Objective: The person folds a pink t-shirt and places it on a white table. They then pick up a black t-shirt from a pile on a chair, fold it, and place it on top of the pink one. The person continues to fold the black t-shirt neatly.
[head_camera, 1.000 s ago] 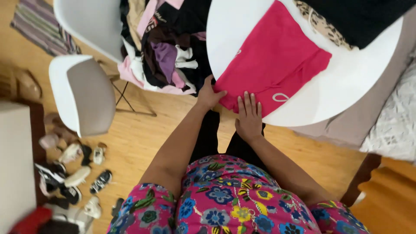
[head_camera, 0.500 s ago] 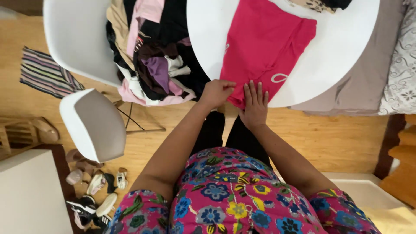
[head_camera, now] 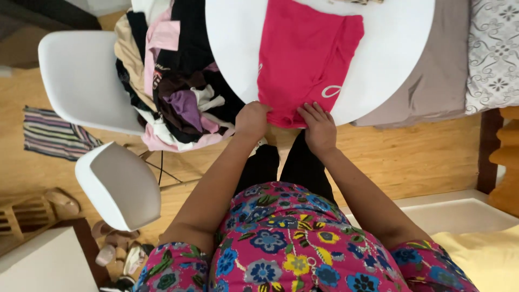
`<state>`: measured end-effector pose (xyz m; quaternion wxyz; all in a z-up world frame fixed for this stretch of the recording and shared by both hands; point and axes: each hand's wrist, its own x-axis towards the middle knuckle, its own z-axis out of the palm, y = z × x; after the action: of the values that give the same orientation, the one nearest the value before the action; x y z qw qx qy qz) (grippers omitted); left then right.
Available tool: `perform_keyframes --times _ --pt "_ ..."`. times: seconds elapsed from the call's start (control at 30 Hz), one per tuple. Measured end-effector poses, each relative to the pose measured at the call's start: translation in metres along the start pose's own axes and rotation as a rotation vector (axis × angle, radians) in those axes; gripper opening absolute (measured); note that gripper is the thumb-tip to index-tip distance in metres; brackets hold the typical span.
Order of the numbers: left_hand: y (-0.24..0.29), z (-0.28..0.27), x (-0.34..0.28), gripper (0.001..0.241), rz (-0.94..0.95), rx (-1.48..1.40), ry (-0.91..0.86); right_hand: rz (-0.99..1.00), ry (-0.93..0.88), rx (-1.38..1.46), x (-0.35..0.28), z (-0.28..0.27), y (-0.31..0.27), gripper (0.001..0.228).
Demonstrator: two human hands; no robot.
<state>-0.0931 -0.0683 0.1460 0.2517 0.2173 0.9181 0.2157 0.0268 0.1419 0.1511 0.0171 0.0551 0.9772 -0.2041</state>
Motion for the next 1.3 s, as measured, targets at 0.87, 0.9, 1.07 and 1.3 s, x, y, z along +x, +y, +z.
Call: perform_keyframes --times 0.87,0.9,1.07,1.3 --pt "0.002 -0.018 0.114 0.049 -0.412 -1.391 -0.110 0.743 -0.038 1.758 0.098 -0.041 0.102 0.061" --pt "-0.005 -0.008 0.116 0.052 -0.416 -1.341 -0.069 0.775 0.013 1.805 0.100 -0.024 0.112 0.069" --pt "0.001 -0.026 0.118 0.051 -0.410 -1.075 -0.152 0.692 -0.063 1.288 0.103 -0.047 0.084 0.073" --pt "0.013 -0.072 0.126 0.031 -0.314 -1.535 -0.155 0.430 -0.157 1.467 0.144 -0.099 0.079 0.079"
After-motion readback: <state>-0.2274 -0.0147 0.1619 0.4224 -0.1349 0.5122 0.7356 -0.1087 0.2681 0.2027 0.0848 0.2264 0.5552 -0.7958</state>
